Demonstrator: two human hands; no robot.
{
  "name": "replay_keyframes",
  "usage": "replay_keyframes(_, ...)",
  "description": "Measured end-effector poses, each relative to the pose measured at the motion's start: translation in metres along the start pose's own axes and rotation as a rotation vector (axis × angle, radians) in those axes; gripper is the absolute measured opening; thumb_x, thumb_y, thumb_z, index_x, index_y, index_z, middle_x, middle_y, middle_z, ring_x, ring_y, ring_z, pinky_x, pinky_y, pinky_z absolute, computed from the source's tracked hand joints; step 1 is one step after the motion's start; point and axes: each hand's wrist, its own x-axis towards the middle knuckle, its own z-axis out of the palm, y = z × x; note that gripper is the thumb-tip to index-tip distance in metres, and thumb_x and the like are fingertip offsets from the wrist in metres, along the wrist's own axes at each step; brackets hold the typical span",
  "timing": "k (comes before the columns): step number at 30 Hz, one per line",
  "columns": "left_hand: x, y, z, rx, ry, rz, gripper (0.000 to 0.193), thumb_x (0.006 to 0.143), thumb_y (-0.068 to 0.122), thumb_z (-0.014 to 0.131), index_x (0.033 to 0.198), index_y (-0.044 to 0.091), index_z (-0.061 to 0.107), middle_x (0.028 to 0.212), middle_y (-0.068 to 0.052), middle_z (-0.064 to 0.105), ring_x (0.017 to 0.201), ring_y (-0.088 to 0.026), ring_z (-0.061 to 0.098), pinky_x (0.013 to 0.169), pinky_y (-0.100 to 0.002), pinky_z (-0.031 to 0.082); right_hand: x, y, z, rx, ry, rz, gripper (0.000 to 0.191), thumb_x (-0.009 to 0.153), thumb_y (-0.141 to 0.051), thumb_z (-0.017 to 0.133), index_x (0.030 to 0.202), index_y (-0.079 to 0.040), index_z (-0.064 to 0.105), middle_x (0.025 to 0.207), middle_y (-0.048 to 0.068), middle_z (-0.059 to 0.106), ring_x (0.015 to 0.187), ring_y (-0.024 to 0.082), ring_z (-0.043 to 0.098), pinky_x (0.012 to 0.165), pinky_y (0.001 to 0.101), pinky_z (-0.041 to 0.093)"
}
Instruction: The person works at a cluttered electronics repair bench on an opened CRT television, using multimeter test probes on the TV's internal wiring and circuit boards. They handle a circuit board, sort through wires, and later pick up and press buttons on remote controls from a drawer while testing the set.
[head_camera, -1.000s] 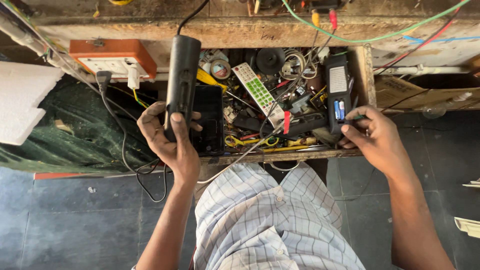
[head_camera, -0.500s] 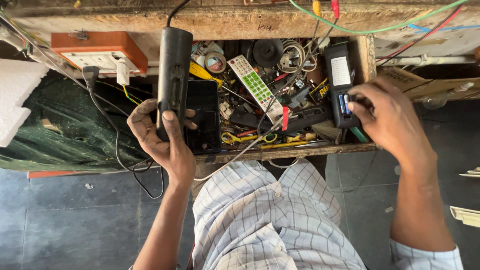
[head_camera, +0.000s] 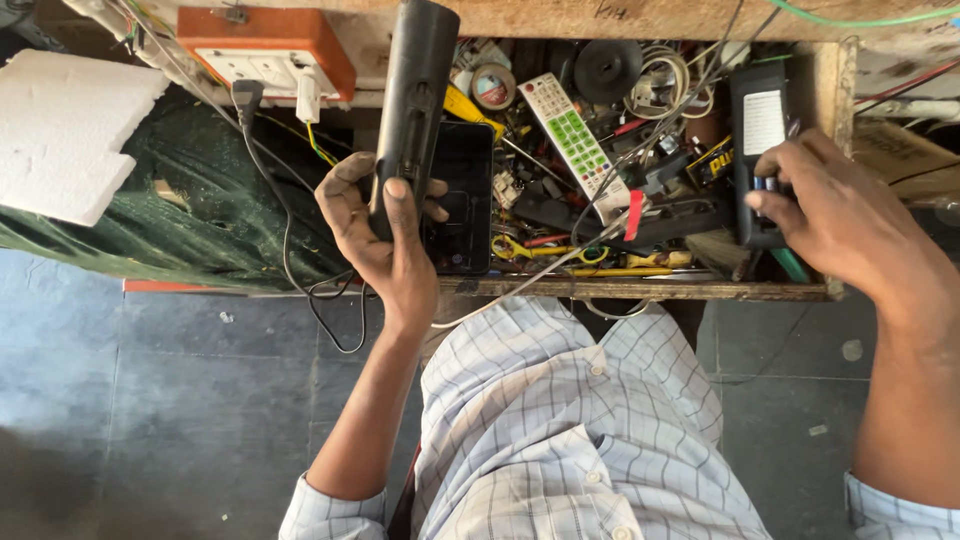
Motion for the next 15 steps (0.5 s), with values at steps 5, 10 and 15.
replay_keyframes(5, 0.0006, 0.0008, -0.0013, -0.015, -0.007, 0.003, 0.041, 0.112, 0.025, 0.065, 0.136, 0.001, 0.042, 0.118, -0.011, 0.054, 0.087, -0.017, 0.071, 0.065, -0.025, 0.057, 0.0074, 0.0027, 0.0032, 0.018, 0.024, -0.057, 0.038, 0.093, -0.025, 0.073, 0.119, -0.002, 0.057, 0.111, 0.019, 0.059, 0.084, 0.038, 0.066, 0.075, 0.0487, 0.052)
replay_keyframes(10, 0.0006, 0.0011, -0.0030, -0.036, -0.012, 0.001, 0.040, 0.113, 0.024, 0.065, 0.135, 0.001, 0.041, 0.120, -0.010, 0.052, 0.088, -0.017, 0.071, 0.066, -0.025, 0.057, 0.0071, 0.0011, 0.0037, 0.059, 0.019, -0.049, 0.033, 0.092, -0.021, 0.073, 0.115, -0.002, 0.059, 0.110, 0.016, 0.060, 0.088, 0.037, 0.065, 0.077, 0.0487, 0.050)
replay_keyframes(15, 0.0006, 0.0010, -0.0044, -0.035, -0.018, 0.003, 0.039, 0.112, 0.024, 0.064, 0.135, 0.002, 0.041, 0.121, -0.010, 0.053, 0.089, -0.017, 0.072, 0.067, -0.026, 0.058, 0.0003, -0.0066, 0.0035, 0.088, 0.073, -0.061, 0.021, 0.098, -0.015, 0.070, 0.112, -0.002, 0.062, 0.109, 0.014, 0.059, 0.094, 0.037, 0.063, 0.080, 0.0485, 0.048)
